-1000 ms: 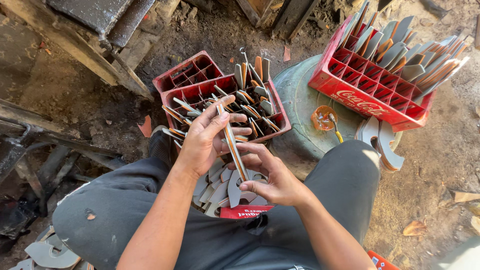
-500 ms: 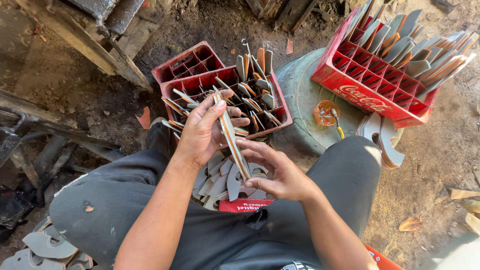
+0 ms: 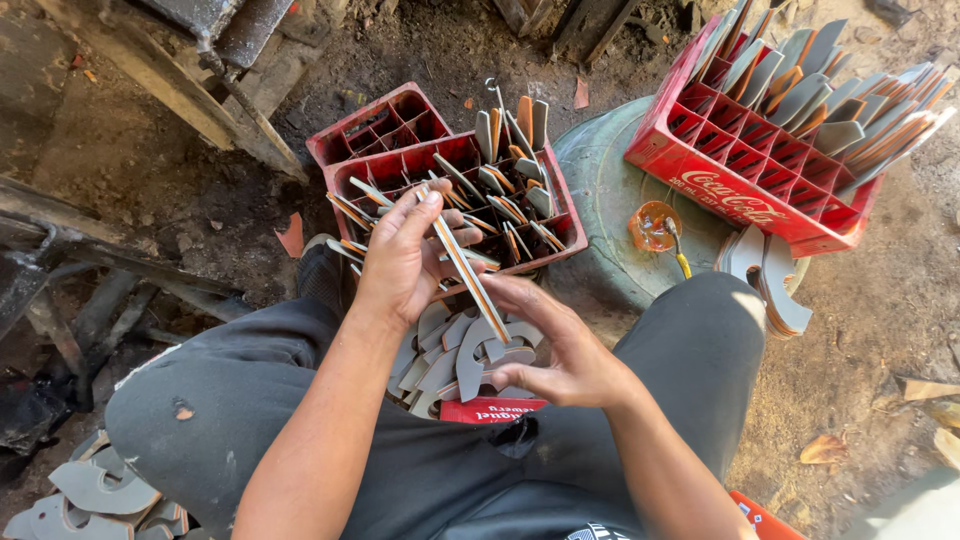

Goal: The person sits on the ground and repeatedly picks up two curved, flat pieces, aligns them, and places them into a red crate. The person continues this process with multiple pairs of pieces.

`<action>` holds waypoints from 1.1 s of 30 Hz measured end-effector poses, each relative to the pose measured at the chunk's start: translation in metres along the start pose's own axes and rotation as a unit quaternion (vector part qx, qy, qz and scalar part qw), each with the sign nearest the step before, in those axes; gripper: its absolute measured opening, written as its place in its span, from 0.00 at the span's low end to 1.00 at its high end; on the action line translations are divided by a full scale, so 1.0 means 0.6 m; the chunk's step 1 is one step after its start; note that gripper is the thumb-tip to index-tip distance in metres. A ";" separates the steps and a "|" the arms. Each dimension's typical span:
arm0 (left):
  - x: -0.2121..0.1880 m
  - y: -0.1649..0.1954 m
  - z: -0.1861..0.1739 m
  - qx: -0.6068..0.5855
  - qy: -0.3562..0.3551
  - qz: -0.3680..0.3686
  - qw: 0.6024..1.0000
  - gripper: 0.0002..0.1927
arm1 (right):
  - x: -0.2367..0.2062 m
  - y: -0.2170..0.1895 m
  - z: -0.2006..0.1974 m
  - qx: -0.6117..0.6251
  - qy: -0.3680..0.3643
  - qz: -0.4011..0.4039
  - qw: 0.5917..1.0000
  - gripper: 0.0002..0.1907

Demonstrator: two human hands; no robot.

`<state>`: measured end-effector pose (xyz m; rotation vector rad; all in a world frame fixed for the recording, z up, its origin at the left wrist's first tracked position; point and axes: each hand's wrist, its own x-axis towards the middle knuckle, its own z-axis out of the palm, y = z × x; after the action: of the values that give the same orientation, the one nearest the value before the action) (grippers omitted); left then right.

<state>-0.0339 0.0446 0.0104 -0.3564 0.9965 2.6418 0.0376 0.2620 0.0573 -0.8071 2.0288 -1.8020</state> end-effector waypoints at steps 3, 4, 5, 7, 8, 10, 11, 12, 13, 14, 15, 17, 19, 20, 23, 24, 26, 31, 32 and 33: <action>0.011 -0.005 -0.015 -0.020 0.050 -0.001 0.999 0.13 | -0.002 0.026 0.011 -0.040 0.056 0.005 0.998 0.39; 0.015 -0.008 -0.020 -0.027 0.068 -0.003 0.997 0.12 | -0.002 0.037 0.014 -0.017 0.080 0.019 0.996 0.38; 0.019 -0.012 -0.024 -0.040 0.085 0.005 0.996 0.11 | -0.003 0.046 0.016 0.007 0.090 0.035 0.995 0.37; 0.029 -0.020 -0.028 -0.065 0.118 0.021 0.991 0.09 | -0.003 0.059 0.015 0.054 0.112 0.066 0.990 0.34; 0.033 -0.023 -0.030 -0.060 0.137 0.030 0.988 0.09 | -0.002 0.062 0.011 -0.008 0.136 0.124 0.983 0.28; 0.039 -0.029 -0.032 -0.052 0.173 0.047 0.982 0.08 | 0.003 0.059 0.003 -0.134 0.180 0.236 0.946 0.17; 0.040 -0.033 -0.031 -0.016 0.186 0.066 0.980 0.08 | 0.004 0.054 0.001 -0.160 0.154 0.177 0.959 0.22; 0.042 -0.039 -0.029 0.020 0.199 0.084 0.976 0.07 | 0.006 0.047 -0.003 -0.186 0.126 0.118 0.967 0.26; 0.041 -0.048 -0.026 0.057 0.212 0.098 0.971 0.07 | 0.009 0.042 0.001 -0.211 0.099 0.062 0.971 0.31; 0.040 -0.060 -0.023 0.070 0.213 0.116 0.968 0.08 | 0.015 0.040 0.013 -0.221 0.136 0.065 0.964 0.28; 0.042 -0.070 -0.019 0.083 0.211 0.135 0.964 0.08 | 0.027 0.043 0.026 -0.232 0.174 0.064 0.955 0.25; 0.045 -0.091 -0.014 0.126 0.207 0.180 0.953 0.08 | 0.045 0.051 0.044 -0.266 0.229 0.039 0.936 0.19; 0.046 -0.108 -0.010 0.185 0.201 0.227 0.935 0.09 | 0.061 0.065 0.052 -0.310 0.263 -0.006 0.913 0.13; 0.046 -0.112 -0.009 0.179 0.201 0.224 0.937 0.10 | 0.064 0.071 0.053 -0.316 0.263 -0.006 0.912 0.13; 0.040 -0.117 -0.002 0.161 0.198 0.213 0.943 0.09 | 0.066 0.084 0.052 -0.323 0.256 0.001 0.911 0.12; 0.038 -0.115 0.000 0.155 0.194 0.210 0.946 0.09 | 0.065 0.086 0.050 -0.319 0.250 0.006 0.914 0.11; 0.033 -0.107 0.006 0.137 0.198 0.140 0.960 0.10 | 0.063 0.088 0.044 -0.303 0.240 0.028 0.922 0.10; 0.026 -0.062 0.009 0.251 0.147 -0.103 0.951 0.22 | 0.046 0.092 0.013 -0.268 0.234 0.102 0.929 0.08; 0.023 -0.048 0.008 0.240 0.147 -0.082 0.956 0.25 | 0.039 0.095 0.006 -0.269 0.223 0.090 0.933 0.08; 0.022 -0.032 0.008 0.230 0.145 -0.061 0.961 0.28 | 0.032 0.097 0.000 -0.270 0.214 0.077 0.936 0.09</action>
<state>-0.0396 0.0640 -0.0018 -0.6774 1.5780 2.1957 0.0103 0.2539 0.0027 -0.3731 2.8490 -1.4300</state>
